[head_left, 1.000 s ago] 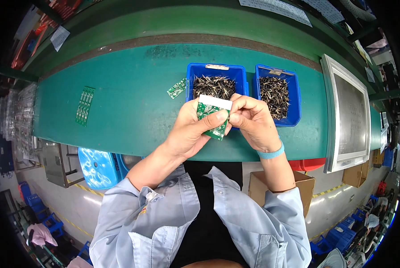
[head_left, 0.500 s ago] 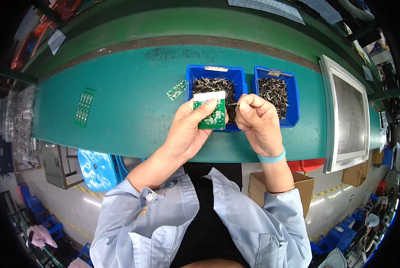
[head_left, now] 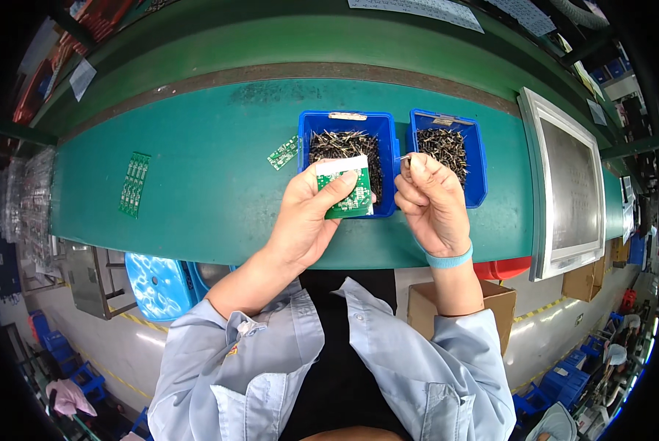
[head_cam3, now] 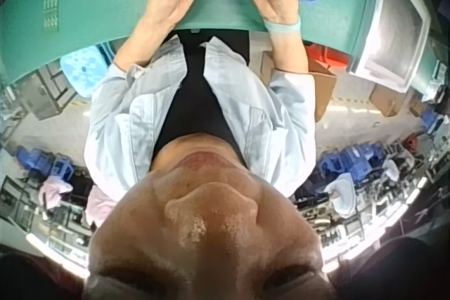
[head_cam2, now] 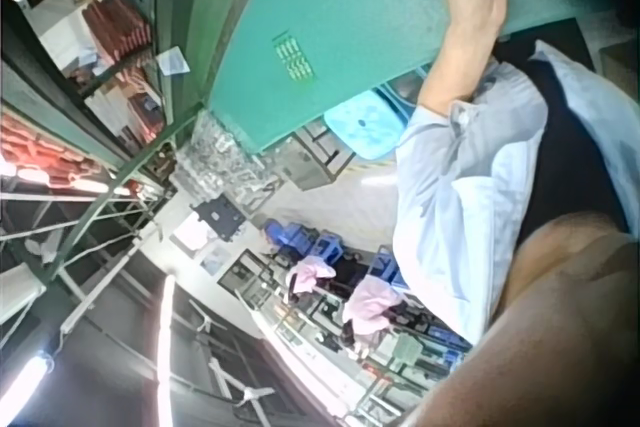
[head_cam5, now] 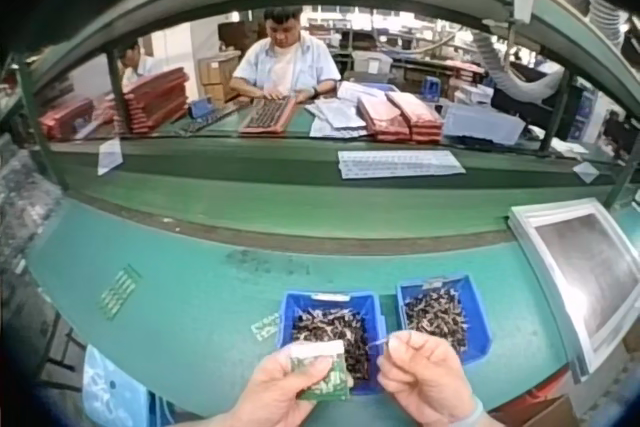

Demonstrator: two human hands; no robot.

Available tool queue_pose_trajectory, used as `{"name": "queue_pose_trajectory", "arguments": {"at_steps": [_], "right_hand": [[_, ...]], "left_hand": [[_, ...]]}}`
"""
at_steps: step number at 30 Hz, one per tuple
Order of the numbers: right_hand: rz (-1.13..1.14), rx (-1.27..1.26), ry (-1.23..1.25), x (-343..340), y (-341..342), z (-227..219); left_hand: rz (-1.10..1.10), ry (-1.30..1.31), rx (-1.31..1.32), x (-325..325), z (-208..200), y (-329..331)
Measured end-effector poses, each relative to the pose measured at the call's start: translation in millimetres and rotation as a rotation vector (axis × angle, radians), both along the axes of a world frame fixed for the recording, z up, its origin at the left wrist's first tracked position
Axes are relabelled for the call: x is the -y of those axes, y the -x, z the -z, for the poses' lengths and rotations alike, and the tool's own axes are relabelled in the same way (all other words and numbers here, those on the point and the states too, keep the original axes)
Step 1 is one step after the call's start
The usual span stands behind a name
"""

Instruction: The person assembles circuit boards by picking electronic components from storage bins and inserting them into the boards by hand.

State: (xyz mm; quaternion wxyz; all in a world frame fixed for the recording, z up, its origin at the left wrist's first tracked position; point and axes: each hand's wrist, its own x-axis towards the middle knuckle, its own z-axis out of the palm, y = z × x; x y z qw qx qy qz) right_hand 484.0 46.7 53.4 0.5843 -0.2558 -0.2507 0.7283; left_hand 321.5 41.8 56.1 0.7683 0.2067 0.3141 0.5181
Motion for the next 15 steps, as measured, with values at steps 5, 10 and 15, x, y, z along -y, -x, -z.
{"name": "queue_pose_trajectory", "arguments": {"at_steps": [5, 10, 15], "right_hand": [[0.256, 0.354, -0.096, -7.0, -39.1, -10.3], [0.475, 1.152, -0.345, -9.6, -36.4, -18.4], [0.026, 0.891, -0.318, -0.7, -0.8, -11.7]], "left_hand": [[-0.017, -0.099, -0.055, -2.1, 7.2, 4.8], [-0.067, -0.151, -0.057, -3.2, 14.7, 3.1], [-0.048, -0.208, -0.073, -0.1, 16.1, 1.9]]}}
